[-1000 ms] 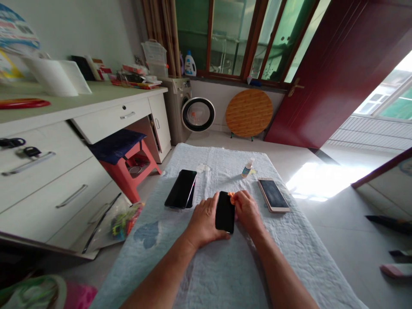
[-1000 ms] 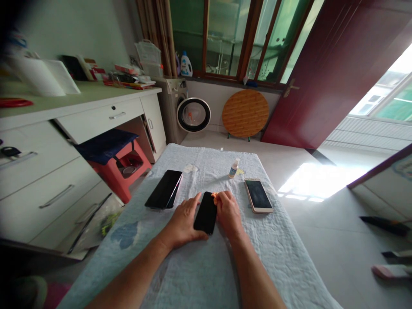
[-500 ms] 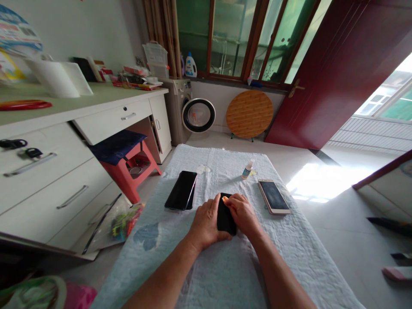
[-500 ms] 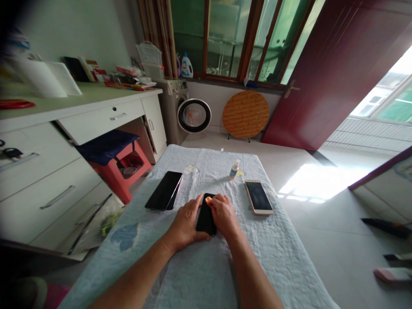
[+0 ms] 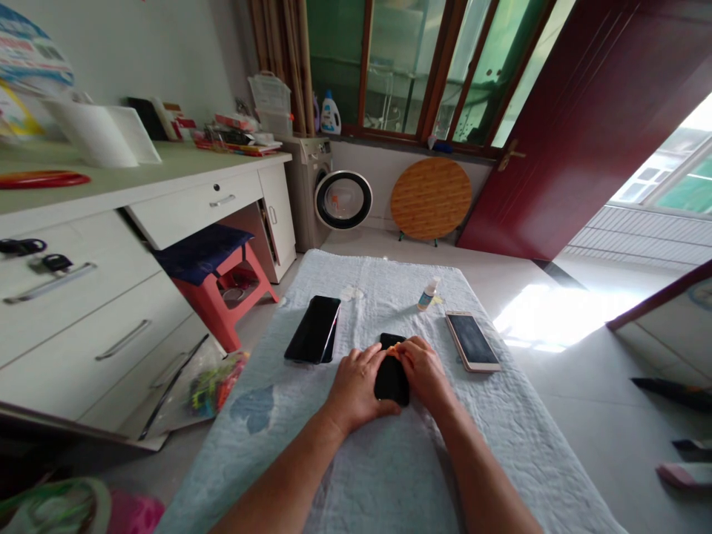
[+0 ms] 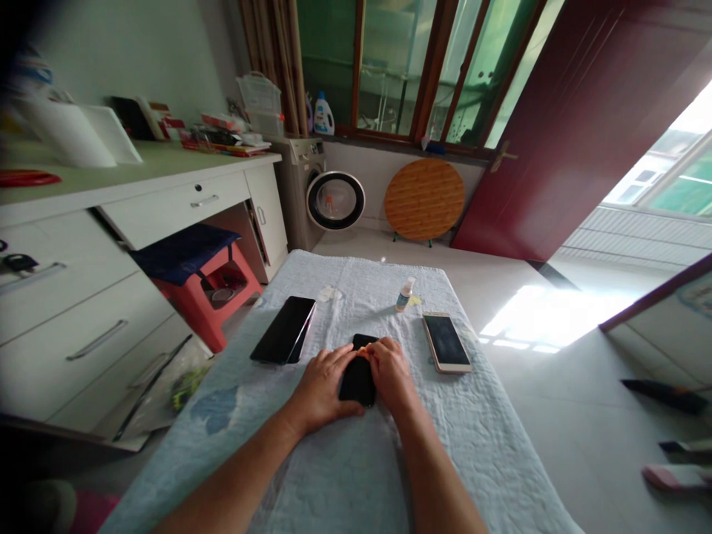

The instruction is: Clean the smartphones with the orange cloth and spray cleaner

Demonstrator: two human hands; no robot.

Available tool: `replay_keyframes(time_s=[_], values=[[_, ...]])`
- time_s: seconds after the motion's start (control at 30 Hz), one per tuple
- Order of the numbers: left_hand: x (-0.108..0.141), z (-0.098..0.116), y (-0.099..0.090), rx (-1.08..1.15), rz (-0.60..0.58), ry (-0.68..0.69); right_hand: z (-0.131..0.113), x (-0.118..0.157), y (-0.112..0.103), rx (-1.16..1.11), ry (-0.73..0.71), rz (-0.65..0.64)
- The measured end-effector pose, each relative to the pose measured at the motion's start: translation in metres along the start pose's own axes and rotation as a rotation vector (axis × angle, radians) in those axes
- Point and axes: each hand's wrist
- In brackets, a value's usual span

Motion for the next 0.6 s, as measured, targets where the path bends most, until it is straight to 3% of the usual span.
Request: replay_keyframes(time_s=[0.23,0.43,0.6], values=[[0.002,0.008,0.002,-0.045,0.034,0.005,0.006,-0.004,0.008,0.095,0.085,0.175],[0.003,0.013,0.006,-0.055,0.082,0.000,0.005,-0.004,0.007,0.050,-0.016,0.095],[0.002,0.013,0.006,-0.049,0.084,-0.003,0.006,-0.005,0.003,-0.025,-0.018,0.035]])
Point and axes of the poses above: each hand's wrist, its own x-axis away from the middle knuckle, its own y-axis out of the palm, z = x × y, and after that the axes turned 13 degrees about z, right-handed
